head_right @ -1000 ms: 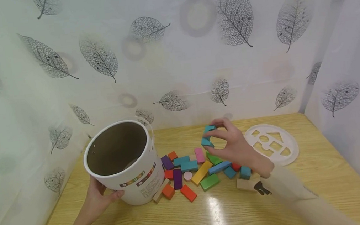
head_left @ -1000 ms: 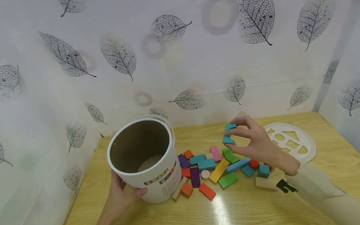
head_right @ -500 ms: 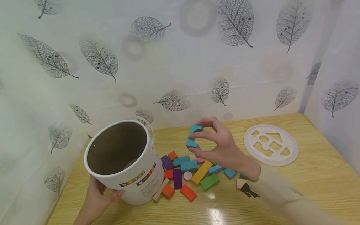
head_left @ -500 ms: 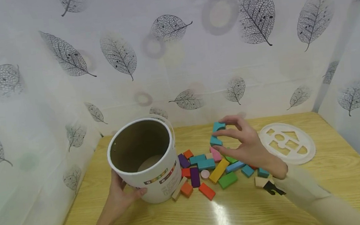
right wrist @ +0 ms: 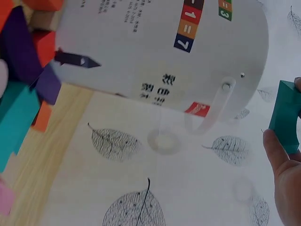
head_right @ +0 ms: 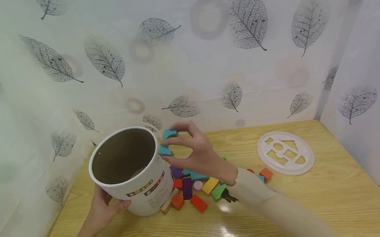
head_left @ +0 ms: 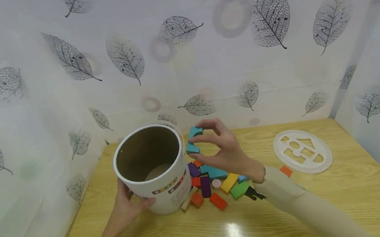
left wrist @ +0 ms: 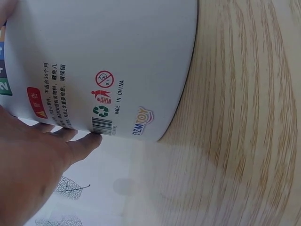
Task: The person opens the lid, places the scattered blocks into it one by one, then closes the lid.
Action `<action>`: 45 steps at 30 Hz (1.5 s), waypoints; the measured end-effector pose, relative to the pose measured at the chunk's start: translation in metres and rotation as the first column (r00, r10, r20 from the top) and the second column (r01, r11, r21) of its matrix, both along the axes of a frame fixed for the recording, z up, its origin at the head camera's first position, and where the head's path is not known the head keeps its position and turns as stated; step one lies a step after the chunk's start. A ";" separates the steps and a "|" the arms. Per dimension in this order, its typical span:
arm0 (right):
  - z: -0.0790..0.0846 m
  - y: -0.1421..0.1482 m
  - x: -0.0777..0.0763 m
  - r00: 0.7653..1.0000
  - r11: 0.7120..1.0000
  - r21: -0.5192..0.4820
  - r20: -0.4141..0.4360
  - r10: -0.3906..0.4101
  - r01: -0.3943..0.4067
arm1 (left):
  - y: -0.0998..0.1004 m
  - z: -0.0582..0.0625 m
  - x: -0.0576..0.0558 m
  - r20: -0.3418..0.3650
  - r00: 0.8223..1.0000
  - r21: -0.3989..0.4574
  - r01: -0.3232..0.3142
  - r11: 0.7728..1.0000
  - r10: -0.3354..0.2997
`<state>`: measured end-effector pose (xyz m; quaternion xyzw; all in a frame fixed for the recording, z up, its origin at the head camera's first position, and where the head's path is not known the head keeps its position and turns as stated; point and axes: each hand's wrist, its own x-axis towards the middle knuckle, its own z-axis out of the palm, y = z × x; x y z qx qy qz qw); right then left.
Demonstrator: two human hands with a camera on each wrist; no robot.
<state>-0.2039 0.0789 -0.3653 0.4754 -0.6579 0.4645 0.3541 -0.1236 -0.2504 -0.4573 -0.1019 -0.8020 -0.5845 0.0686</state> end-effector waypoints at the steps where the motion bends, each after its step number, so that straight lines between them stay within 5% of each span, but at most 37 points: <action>1: 0.001 -0.005 -0.001 1.000 1.000 0.002 0.008 0.008 -0.008 | 0.000 0.000 0.000 0.002 1.000 -0.002 -0.001 1.000 0.001; 23: 0.024 -0.070 -0.015 0.986 0.984 0.115 0.112 0.120 -0.132 | -0.001 0.004 -0.001 0.020 1.000 -0.024 0.008 1.000 -0.007; 45: 0.028 -0.082 -0.011 0.975 0.966 0.183 0.160 0.156 -0.184 | 0.000 0.000 0.000 -0.007 1.000 -0.035 0.010 0.999 -0.010</action>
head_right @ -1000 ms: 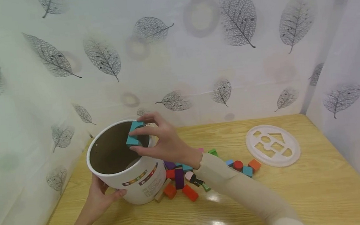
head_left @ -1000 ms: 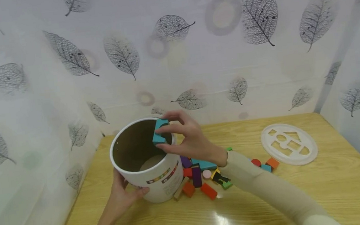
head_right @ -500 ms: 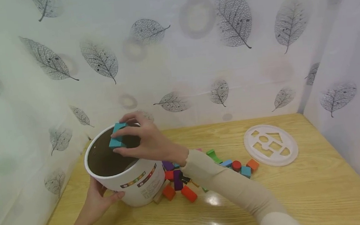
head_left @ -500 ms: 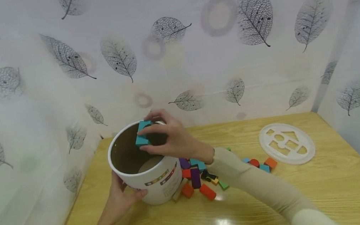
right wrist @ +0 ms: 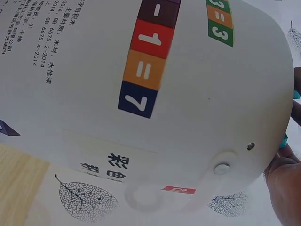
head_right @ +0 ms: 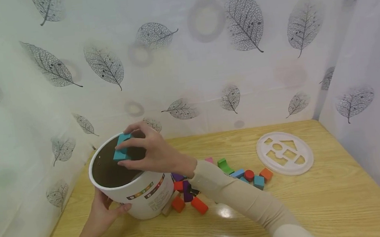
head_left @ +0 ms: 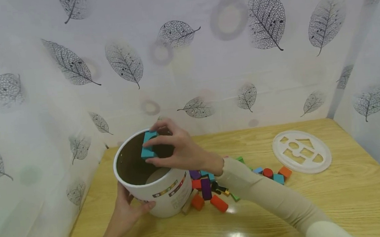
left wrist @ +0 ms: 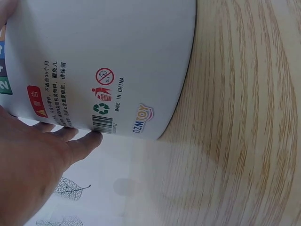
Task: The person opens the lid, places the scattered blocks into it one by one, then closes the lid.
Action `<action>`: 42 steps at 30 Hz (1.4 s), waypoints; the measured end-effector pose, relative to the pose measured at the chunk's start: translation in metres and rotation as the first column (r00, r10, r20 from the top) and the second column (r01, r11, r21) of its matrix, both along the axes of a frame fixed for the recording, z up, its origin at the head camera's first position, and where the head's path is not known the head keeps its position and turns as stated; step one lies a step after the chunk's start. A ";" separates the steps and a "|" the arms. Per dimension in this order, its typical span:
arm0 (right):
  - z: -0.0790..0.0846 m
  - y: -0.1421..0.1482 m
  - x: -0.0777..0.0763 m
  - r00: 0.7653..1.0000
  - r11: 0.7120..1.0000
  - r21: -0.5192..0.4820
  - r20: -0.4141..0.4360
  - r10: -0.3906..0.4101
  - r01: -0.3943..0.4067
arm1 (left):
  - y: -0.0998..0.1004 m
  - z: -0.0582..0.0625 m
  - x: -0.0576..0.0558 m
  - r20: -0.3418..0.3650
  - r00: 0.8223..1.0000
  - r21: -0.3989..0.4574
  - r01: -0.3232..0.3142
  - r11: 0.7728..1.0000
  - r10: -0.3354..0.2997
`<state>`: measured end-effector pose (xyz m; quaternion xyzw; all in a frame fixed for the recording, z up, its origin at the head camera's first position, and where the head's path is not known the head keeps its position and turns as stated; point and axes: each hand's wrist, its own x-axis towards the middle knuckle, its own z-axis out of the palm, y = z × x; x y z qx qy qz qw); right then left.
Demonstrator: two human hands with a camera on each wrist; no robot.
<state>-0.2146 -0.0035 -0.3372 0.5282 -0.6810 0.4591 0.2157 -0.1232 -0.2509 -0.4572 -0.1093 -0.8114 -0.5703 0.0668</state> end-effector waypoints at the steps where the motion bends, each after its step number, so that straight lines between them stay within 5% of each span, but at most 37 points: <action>1: 0.000 0.000 0.000 1.000 1.000 0.002 -0.005 -0.001 0.001 | 0.000 0.000 0.000 -0.001 1.000 0.001 0.000 1.000 0.000; 15: 0.000 0.015 -0.002 0.997 0.994 -0.092 -0.055 -0.062 0.056 | 0.003 0.002 0.001 -0.013 1.000 -0.010 -0.012 1.000 0.012; 22: -0.002 0.067 -0.006 0.986 0.989 -0.062 -0.085 -0.142 0.137 | 0.007 0.002 0.001 -0.010 1.000 -0.014 -0.016 1.000 0.016; 28: -0.022 0.125 -0.013 0.966 0.962 0.088 -0.039 -0.255 0.257 | 0.010 0.000 0.001 -0.029 1.000 0.025 -0.003 1.000 0.004; 34: -0.051 0.169 -0.015 0.944 0.887 0.347 0.012 -0.330 0.306 | 0.008 0.001 0.001 0.007 0.999 -0.002 -0.036 0.999 0.036; 42: -0.083 0.201 -0.012 0.873 0.647 0.739 0.178 -0.453 0.185 | 0.008 0.002 0.001 -0.006 0.999 -0.001 -0.032 0.999 0.032</action>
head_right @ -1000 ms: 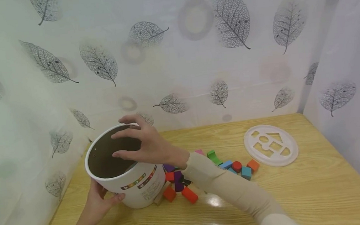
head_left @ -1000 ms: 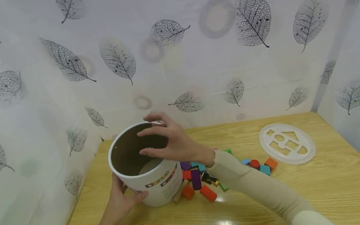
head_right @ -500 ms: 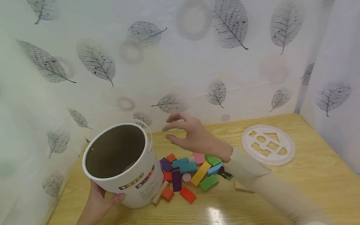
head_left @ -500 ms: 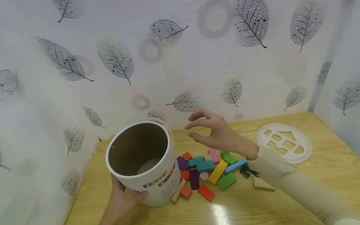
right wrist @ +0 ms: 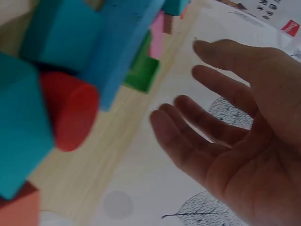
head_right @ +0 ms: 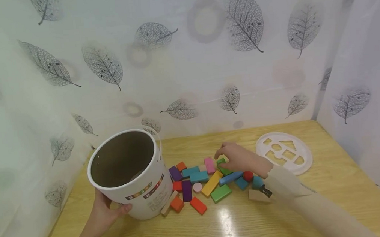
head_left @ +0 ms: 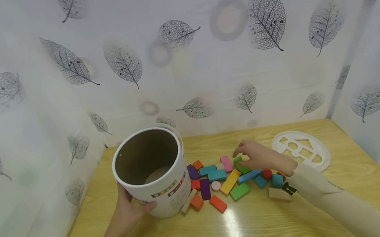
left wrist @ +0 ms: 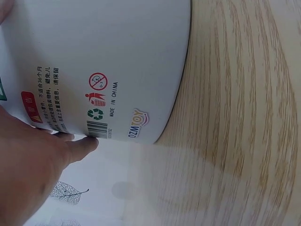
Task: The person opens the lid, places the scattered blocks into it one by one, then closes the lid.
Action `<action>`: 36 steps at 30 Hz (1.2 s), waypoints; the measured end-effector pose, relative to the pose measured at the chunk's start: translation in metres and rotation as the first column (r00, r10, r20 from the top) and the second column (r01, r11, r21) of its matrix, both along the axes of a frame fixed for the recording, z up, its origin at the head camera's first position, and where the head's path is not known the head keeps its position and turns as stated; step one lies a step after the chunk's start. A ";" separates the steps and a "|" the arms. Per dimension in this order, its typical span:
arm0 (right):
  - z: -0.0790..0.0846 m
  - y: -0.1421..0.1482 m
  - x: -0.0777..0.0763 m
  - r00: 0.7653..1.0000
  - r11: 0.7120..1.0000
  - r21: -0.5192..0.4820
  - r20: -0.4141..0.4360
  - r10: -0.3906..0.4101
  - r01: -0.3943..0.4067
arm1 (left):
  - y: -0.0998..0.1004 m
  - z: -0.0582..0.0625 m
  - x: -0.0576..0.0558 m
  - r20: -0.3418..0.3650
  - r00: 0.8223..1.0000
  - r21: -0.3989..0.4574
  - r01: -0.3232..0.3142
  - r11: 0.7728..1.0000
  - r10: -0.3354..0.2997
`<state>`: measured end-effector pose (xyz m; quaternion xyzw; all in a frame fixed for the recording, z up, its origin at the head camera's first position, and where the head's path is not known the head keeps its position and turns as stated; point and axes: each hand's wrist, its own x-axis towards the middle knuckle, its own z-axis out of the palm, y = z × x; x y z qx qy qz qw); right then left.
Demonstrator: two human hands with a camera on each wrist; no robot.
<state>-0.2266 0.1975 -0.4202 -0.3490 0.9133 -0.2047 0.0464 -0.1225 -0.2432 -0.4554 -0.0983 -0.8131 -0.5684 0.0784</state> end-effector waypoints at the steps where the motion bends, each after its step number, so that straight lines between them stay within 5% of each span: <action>1: -0.003 0.002 0.000 1.000 1.000 0.024 0.022 0.001 -0.001 | 0.000 0.000 0.000 -0.001 1.000 0.000 0.002 1.000 -0.002; 10: -0.015 0.023 0.006 0.987 0.999 0.042 0.159 0.012 -0.019 | -0.001 0.000 -0.001 -0.023 1.000 0.012 0.009 1.000 -0.009; 21: -0.025 0.035 0.010 0.983 0.998 -0.014 0.172 0.058 -0.056 | -0.004 -0.002 -0.001 0.002 1.000 0.017 0.031 0.999 -0.031; 36: -0.014 0.040 0.014 0.980 0.998 -0.011 0.188 0.058 -0.057 | -0.003 -0.002 -0.001 0.019 1.000 0.010 0.018 1.000 -0.019</action>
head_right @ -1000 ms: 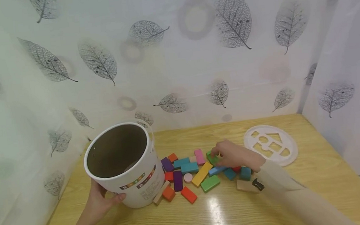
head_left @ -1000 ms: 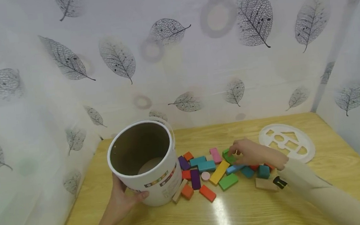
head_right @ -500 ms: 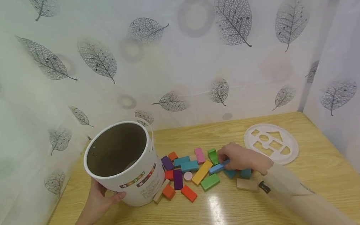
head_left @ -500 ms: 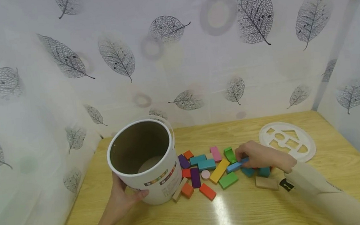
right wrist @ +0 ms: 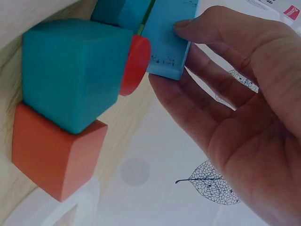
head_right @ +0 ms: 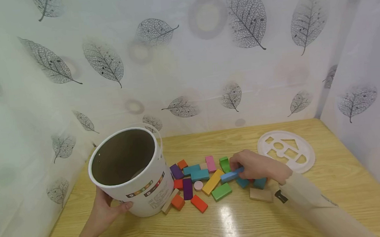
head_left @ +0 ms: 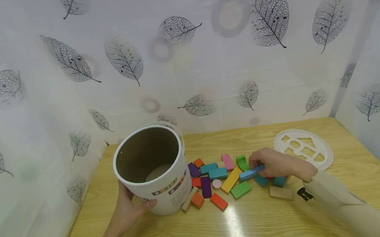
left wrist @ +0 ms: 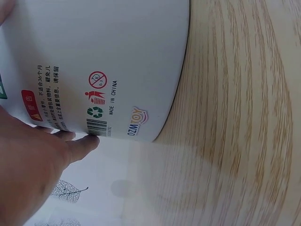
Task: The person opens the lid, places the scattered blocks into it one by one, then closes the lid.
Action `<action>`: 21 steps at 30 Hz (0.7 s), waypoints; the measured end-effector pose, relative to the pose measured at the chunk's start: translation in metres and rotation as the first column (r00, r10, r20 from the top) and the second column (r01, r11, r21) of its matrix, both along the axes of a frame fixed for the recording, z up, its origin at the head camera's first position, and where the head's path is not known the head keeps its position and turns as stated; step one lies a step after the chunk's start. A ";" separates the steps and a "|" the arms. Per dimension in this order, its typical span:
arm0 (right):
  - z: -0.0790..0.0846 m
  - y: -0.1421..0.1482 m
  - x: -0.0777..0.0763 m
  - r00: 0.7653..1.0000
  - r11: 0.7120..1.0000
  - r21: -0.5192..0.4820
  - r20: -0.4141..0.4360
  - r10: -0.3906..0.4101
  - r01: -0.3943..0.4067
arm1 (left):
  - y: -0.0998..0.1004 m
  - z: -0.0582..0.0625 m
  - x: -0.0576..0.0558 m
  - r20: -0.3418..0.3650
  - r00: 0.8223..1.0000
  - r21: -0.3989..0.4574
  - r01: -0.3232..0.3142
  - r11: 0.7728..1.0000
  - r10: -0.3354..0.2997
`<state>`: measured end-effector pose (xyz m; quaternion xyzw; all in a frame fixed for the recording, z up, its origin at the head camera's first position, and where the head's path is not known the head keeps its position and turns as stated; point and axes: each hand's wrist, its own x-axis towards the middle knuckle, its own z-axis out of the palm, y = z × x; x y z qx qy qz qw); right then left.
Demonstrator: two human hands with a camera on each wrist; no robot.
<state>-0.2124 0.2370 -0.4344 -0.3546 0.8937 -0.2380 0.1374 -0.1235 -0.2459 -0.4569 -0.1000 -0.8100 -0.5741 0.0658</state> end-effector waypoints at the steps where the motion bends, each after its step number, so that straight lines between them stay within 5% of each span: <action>1: 0.001 0.000 0.001 1.000 1.000 0.000 -0.006 0.002 -0.002 | 0.000 0.000 0.000 0.001 1.000 0.001 -0.001 1.000 0.001; 21: 0.008 -0.012 0.012 0.986 0.968 -0.238 -0.164 0.039 -0.078 | 0.000 -0.001 0.000 -0.038 0.999 0.020 0.026 0.999 -0.025</action>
